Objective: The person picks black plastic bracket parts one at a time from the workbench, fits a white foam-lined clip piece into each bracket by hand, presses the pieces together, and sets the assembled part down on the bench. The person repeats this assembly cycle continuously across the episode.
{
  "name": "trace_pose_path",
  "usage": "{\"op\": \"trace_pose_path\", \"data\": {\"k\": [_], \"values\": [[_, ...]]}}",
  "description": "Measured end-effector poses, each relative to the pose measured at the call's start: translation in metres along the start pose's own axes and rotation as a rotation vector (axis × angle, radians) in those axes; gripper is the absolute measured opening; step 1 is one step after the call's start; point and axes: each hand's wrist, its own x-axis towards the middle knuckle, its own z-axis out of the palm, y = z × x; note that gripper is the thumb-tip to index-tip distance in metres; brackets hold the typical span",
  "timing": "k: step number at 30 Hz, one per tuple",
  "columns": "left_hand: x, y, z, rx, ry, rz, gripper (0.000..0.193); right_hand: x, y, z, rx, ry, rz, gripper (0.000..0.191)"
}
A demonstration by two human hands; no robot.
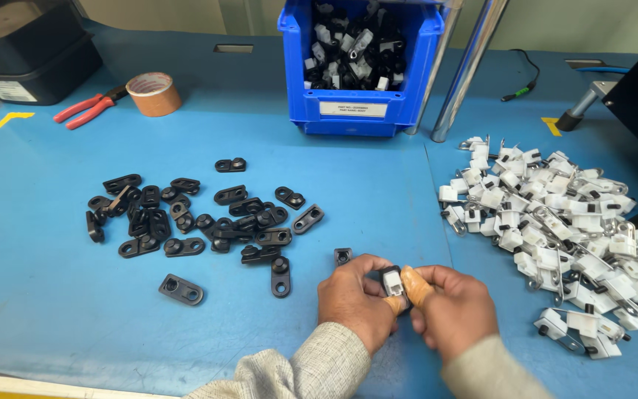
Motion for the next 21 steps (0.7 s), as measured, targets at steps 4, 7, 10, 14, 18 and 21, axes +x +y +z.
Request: {"op": "trace_pose_path", "data": {"k": [4, 7, 10, 14, 18, 21], "values": [[0.008, -0.006, 0.002, -0.12, -0.007, 0.049, 0.037, -0.025, 0.004, -0.01, -0.118, -0.057, -0.242, 0.025], [0.012, -0.01, 0.0, -0.226, -0.058, 0.014, 0.04, -0.025, 0.002, -0.016, 0.004, -0.152, -0.095, 0.036], [0.012, -0.008, -0.002, -0.387, -0.137, -0.021, 0.043, -0.018, -0.004, -0.017, 0.115, -0.135, 0.098, 0.025], [0.004, -0.002, -0.004, -0.222, -0.093, 0.019, 0.037, -0.014, -0.01, -0.015, 0.255, -0.149, 0.158, 0.018], [-0.004, 0.004, 0.006, -0.166, 0.055, 0.012, 0.031, -0.018, -0.013, 0.001, 0.16, 0.037, 0.118, 0.026], [-0.004, 0.002, 0.009, -0.24, 0.098, -0.049, 0.028, -0.028, -0.015, 0.003, 0.004, 0.071, 0.076, 0.028]]}}
